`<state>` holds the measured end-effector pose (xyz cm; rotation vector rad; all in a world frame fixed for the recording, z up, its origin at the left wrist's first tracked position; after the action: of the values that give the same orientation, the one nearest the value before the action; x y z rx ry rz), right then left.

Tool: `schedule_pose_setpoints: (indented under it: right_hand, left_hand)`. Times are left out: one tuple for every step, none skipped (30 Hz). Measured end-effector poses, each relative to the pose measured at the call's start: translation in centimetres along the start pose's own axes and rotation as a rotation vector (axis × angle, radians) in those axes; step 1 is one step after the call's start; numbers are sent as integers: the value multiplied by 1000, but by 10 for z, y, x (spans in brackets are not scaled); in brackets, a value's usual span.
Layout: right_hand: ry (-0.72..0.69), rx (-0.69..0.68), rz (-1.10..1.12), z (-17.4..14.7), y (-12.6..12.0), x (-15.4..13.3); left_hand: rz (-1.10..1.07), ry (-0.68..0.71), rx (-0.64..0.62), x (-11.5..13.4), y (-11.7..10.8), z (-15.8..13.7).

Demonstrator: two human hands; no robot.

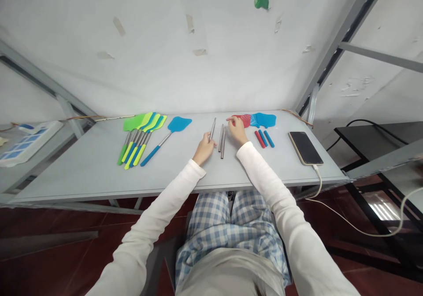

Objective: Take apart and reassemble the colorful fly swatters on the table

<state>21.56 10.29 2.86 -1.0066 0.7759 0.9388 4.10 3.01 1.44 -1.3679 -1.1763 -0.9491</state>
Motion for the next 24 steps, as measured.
schedule_pose_setpoints:
  right_hand:
    - [-56,-19,-139,-2,4,-3]
    - [-99,-41,-275,-3,10,-5]
    - [-129,-65,-399,-4,17,-6]
    - [-140,-88,-500,-5,23,-5]
    - [-144,-108,-582,-6,29,-4]
    - [-146,-125,-645,-6,33,-3]
    - [-146,-140,-690,-6,36,-2]
    - [-147,-154,-719,-6,39,-1]
    - [-151,-165,-737,-7,40,0]
    - [-160,-173,-748,-7,41,0]
    - [-171,-178,-756,-8,41,1]
    - [-178,-179,-762,-8,41,1]
    - [-180,-178,-766,-9,40,2]
    - [-179,-177,-767,-9,40,3]
    - [-176,-179,-765,-9,39,3]
    - [-174,-183,-761,-9,39,4]
    - [-177,-189,-755,-9,40,5]
    - [-183,-197,-748,-8,41,5]
    - [-191,-204,-741,-8,41,5]
    - [-197,-209,-734,-7,42,5]
    - [-200,-211,-729,-7,42,6]
    - [-202,-213,-723,-6,42,6]
    - [-201,-215,-715,-5,42,7]
    - [-201,-218,-706,-5,42,8]
  left_hand:
    - [65,52,39,1,-2,2]
    - [136,93,69,1,-2,3]
    - [217,122,88,1,0,3]
    - [310,139,96,0,3,3]
    - [409,148,93,-1,7,2]
    - [507,153,82,-3,12,0]
    - [595,157,63,-4,18,-2]
    - [666,162,39,-6,24,-4]
    - [717,166,14,-7,29,-6]
    - [750,170,-7,-8,32,-8]
    - [769,175,-25,-8,34,-10]
    - [776,186,-43,-8,34,-12]
    - [774,204,-68,-8,34,-14]
    - [769,232,-108,-8,34,-16]
    - [763,269,-167,-8,34,-18]
    - [758,310,-238,-9,35,-21]
    - [754,348,-309,-9,36,-24]
    - [752,379,-370,-10,36,-25]
    - [750,403,-414,-11,35,-26]
    - [746,423,-442,-11,34,-25]
    - [737,440,-457,-11,34,-23]
    - [724,456,-467,-10,33,-21]
    - [708,470,-474,-9,33,-18]
    - [694,479,-478,-8,34,-15]
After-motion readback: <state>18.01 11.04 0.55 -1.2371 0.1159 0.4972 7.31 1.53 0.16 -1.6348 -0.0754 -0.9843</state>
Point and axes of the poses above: each hand's wrist, its own z-axis towards the middle knuckle, its own y-axis out of the palm, x = y × z, the point moved 9 cm from there along z, towards the middle knuckle, and after that the axes turned 4 degrees about -y, right-handed, at the moved point
